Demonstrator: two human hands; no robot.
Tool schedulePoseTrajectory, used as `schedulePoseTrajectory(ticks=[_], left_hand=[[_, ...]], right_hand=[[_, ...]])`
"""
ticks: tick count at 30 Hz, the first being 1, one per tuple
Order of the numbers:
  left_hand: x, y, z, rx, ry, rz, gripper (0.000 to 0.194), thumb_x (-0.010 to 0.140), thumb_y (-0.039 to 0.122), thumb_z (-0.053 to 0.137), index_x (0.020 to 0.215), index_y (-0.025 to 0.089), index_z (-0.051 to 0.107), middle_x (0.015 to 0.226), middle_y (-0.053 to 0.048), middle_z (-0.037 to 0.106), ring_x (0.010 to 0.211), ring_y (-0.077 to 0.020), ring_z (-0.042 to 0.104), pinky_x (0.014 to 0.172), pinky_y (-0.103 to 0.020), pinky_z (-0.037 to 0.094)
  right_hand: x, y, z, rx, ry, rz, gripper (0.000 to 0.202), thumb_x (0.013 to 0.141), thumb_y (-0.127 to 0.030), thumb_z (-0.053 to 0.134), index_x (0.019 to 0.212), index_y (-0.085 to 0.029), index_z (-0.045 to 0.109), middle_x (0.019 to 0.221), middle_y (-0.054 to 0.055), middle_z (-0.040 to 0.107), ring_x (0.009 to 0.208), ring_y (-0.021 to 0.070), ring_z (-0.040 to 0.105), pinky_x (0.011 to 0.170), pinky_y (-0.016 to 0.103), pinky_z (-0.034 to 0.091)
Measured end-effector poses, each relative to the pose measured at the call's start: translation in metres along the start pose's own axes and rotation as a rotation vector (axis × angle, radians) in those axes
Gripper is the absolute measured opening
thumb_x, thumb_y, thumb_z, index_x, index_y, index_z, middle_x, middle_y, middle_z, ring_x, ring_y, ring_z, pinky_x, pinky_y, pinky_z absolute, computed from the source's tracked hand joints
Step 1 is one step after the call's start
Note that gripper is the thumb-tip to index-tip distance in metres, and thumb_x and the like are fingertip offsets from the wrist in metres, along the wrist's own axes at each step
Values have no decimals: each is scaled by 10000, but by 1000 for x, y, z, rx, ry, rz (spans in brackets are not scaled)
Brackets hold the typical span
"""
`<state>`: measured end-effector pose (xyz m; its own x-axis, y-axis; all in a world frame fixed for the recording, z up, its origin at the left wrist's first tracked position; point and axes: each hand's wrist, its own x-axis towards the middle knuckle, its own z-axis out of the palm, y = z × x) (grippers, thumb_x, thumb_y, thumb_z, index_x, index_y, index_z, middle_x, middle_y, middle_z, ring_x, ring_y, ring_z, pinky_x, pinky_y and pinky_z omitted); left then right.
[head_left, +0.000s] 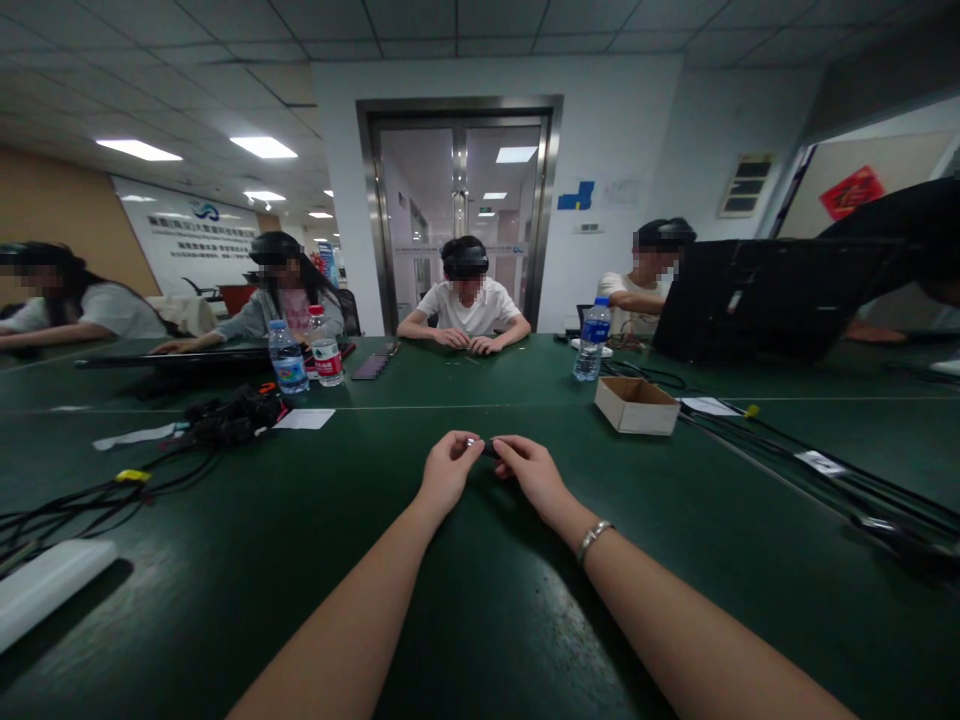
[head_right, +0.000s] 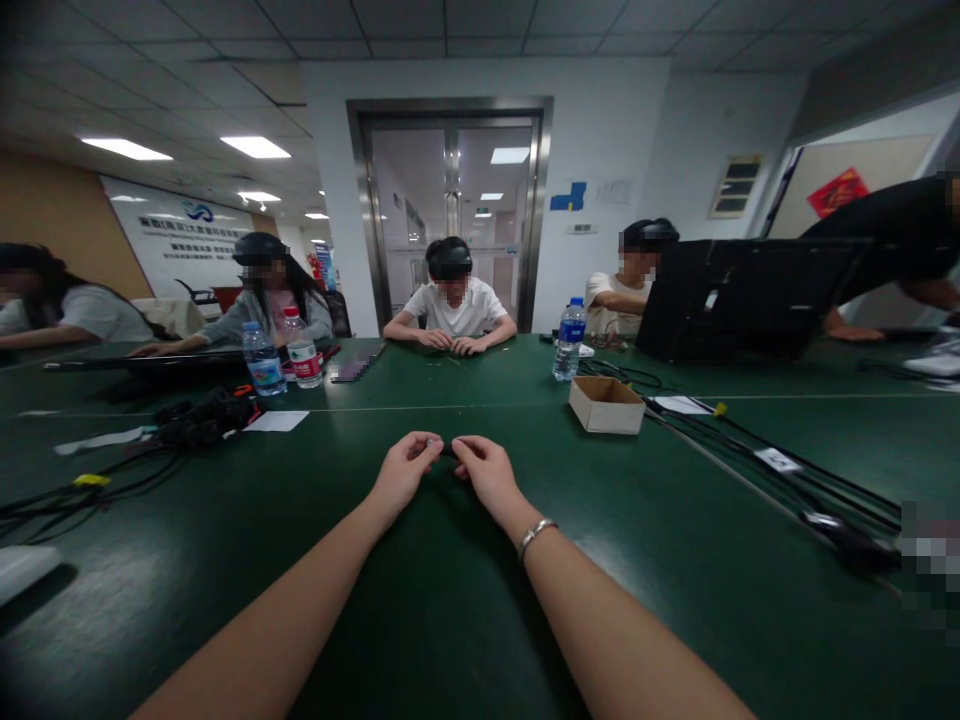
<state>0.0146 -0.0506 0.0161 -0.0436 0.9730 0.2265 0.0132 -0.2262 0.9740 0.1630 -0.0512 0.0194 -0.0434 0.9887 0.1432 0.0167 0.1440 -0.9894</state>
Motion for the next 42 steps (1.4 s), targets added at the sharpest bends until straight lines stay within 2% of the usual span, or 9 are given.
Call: schedulePoseTrajectory(ticks=[4,10,15,20,27,31,37,42], left_hand=[[0,1,-2,-31,-26,35,212,687,292,706,846,159,659,857,-57,679,831,-175,633,820,-318,485],[-1,4,-3,-34,-5,19,218,676,282,725,846,154,673,844,-71,694,802,-185,645,813,-337,492],[2,-1,-3,38,35,-10,263,692,386,689,790,143,668,700,-44,662,678,-162,610,696,-293,471],[1,0,-4,157,74,-24,363,705,513,630,653,156,592,571,5,567,550,-125,520,567,-248,393],[3,0,-4,266,158,-56,487,726,633,525,574,170,536,534,19,512,523,-116,466,530,-237,340],[4,-2,-5,203,146,-56,445,716,602,563,616,169,563,561,20,521,542,-115,473,545,-236,355],[2,3,-6,9,60,-28,345,665,492,671,701,154,610,596,25,534,574,-106,493,583,-235,389],[-2,8,-6,-44,34,-27,279,663,396,694,797,155,655,722,-13,619,657,-121,546,635,-247,425]], right_hand=[[-1,-2,0,2,-17,2,330,724,-351,660,969,-131,662,796,50,679,557,100,568,564,237,474],[0,0,-1,-7,-50,-21,320,733,-326,634,995,-143,628,745,14,630,559,91,557,573,236,466],[-2,2,-1,-32,-84,-64,329,712,-294,632,1014,-166,606,715,-22,576,618,104,578,607,244,478],[-4,0,0,-81,-82,-98,346,694,-252,633,1031,-188,587,860,1,592,649,100,576,607,247,489],[-5,-4,1,-62,-104,-109,321,703,-224,614,1020,-201,567,898,10,594,642,101,584,592,252,476],[-4,-2,0,-65,-102,-114,326,710,-258,624,1026,-200,568,906,17,587,645,105,585,587,254,475],[-2,1,0,-65,-92,-105,348,701,-301,641,1028,-194,587,896,14,566,627,101,583,581,258,474],[-2,0,0,-60,-84,-95,361,702,-309,645,1037,-188,590,856,6,560,620,105,586,580,261,476]])
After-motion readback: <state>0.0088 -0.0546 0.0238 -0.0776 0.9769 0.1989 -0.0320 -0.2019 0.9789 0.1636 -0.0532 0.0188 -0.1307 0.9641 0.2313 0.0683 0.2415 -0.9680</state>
